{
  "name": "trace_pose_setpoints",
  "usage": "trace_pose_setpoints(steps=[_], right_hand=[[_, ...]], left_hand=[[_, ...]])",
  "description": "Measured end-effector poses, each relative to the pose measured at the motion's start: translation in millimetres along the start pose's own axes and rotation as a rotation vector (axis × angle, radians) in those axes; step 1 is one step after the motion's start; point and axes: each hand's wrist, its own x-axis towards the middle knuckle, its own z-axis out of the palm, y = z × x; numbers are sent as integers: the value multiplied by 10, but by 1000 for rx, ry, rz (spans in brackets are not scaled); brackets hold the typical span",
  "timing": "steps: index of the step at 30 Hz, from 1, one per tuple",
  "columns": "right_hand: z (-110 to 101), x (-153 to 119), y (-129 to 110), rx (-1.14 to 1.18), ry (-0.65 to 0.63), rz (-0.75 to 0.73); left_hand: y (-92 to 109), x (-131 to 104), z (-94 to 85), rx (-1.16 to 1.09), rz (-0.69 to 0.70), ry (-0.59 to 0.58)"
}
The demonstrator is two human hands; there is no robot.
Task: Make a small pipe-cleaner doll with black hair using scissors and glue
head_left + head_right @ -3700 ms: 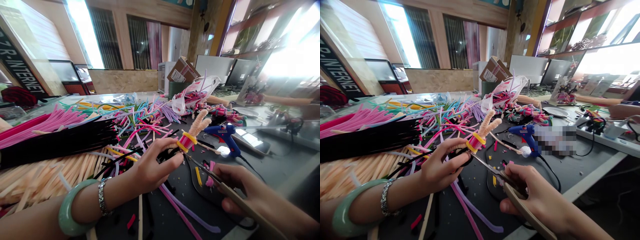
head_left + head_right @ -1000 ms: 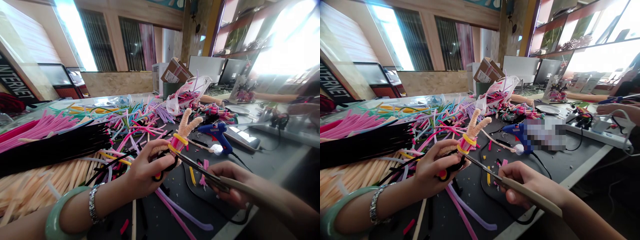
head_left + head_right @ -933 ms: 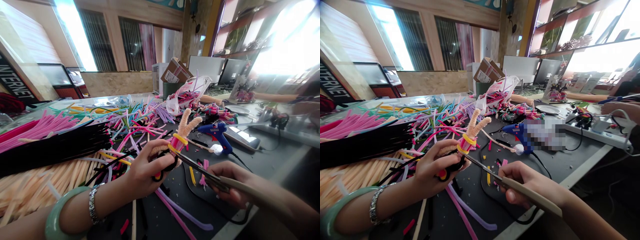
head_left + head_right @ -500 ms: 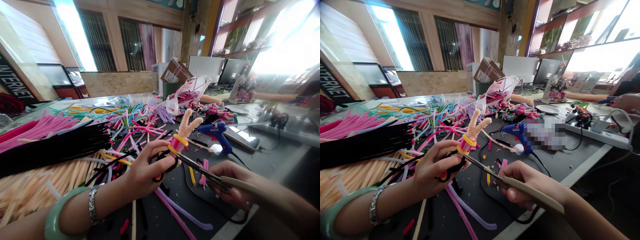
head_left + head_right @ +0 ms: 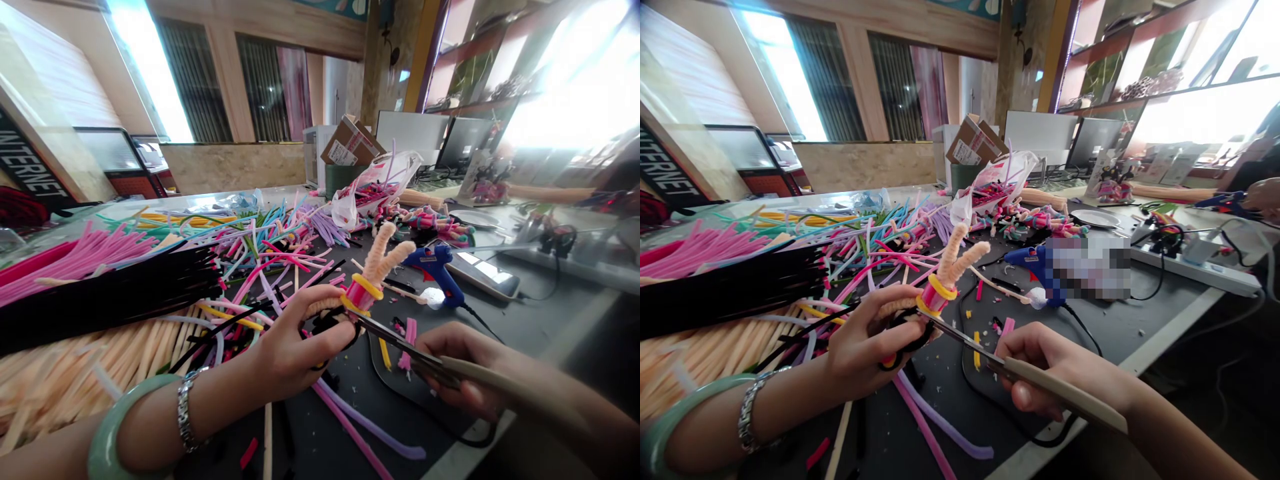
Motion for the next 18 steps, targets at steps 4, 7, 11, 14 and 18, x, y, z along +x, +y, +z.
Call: trace_pose_setpoints(steps=[4, 7, 11, 14, 18], right_hand=[[19, 6, -5, 6, 7, 5], [43, 17, -19, 15, 20, 17], [91, 33, -44, 49, 32, 13], [122, 38, -62, 79, 18, 6], [129, 35, -66, 64, 23, 7]], left_hand=[[10, 19, -21, 35, 10, -10], [21, 29, -31, 47, 33, -26], [38, 40, -35, 64, 53, -44], [43, 46, -36, 77, 65, -42], [43, 56, -43, 93, 57, -40]])
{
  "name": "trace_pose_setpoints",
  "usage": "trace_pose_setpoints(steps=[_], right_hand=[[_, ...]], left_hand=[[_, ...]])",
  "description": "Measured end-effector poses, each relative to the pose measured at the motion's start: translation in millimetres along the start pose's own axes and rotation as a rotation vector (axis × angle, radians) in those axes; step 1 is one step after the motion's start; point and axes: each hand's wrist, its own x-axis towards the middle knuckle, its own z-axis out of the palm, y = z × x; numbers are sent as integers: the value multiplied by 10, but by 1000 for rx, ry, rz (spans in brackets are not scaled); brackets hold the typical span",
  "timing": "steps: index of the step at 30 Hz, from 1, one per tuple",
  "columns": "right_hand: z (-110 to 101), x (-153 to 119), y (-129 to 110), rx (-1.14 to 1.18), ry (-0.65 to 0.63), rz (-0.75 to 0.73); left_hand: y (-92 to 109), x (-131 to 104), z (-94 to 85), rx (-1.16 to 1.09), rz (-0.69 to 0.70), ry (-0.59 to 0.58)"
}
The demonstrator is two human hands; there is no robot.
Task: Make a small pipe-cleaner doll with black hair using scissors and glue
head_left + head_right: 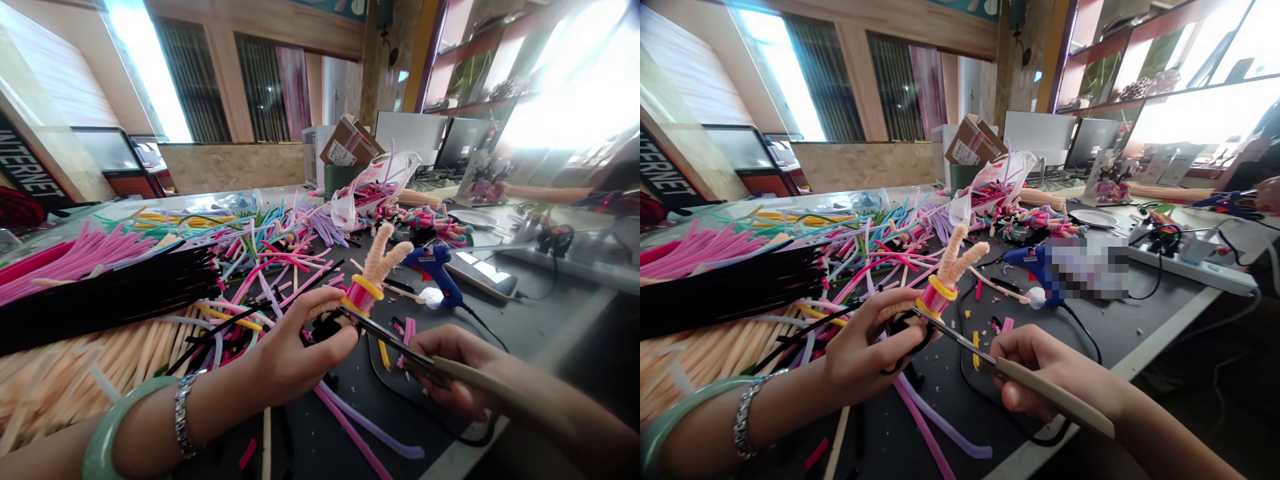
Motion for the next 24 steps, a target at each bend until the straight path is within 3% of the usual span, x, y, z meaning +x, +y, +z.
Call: trace_pose_setpoints(steps=[12, 24], right_hand=[[30, 45, -53, -22, -85, -28], [-22, 43, 21, 17, -75, 5]], left_hand=[[4, -14, 11, 8, -18, -7], [-2, -6, 10, -4, -18, -13]])
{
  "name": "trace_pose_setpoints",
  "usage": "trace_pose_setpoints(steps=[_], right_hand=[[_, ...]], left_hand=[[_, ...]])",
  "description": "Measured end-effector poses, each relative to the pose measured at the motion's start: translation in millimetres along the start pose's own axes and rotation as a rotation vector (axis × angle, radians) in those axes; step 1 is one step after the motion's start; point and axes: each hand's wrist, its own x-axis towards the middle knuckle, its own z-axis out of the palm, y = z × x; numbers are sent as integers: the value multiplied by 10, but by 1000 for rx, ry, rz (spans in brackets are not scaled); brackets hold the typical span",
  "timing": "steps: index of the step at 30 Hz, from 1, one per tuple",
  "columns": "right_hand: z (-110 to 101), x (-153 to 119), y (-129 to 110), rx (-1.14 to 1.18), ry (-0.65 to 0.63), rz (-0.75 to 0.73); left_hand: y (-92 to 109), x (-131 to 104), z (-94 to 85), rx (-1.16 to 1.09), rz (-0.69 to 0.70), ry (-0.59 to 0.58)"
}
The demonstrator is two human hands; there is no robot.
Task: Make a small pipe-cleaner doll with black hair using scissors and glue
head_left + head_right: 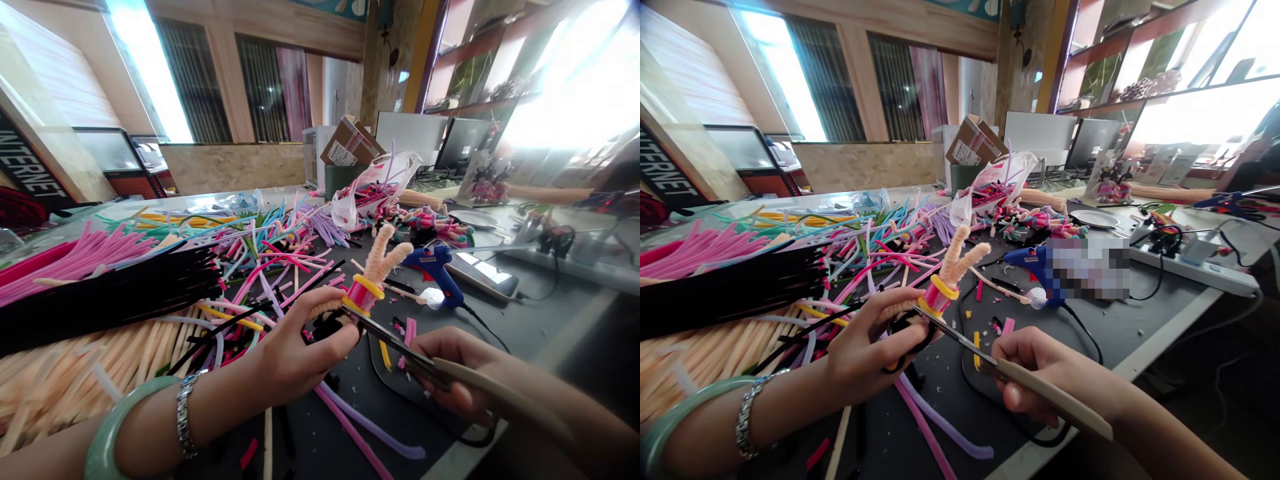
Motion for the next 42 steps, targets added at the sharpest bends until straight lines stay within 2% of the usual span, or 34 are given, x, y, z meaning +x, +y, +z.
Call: trace_pose_setpoints(steps=[4, 9, 15, 17, 20, 23, 31, 36, 42], right_hand=[[-31, 3, 47, 31, -5, -2], [-78, 5, 111, 45, -52, -34], [-26, -63, 84, -106, 14, -63], [15, -91, 41, -168, 32, -67], [55, -120, -19, -226, 45, -45], [68, -139, -53, -257, 44, -3], [154, -150, -90, -198, 60, 20], [91, -88, -23, -81, 55, 104], [12, -53, 56, 48, 9, 75]], left_hand=[[6, -3, -22, -9, -15, -40], [1, -7, -28, -5, -3, -37], [-1, -2, -26, -23, 8, -36], [41, 2, -21, -105, -89, -22], [128, -9, 6, -339, -447, -22], [179, -37, 41, -421, -595, -36], [166, -69, 52, -555, -656, -46], [168, -87, 40, -545, -676, -49], [172, -69, 40, -462, -603, -45]])
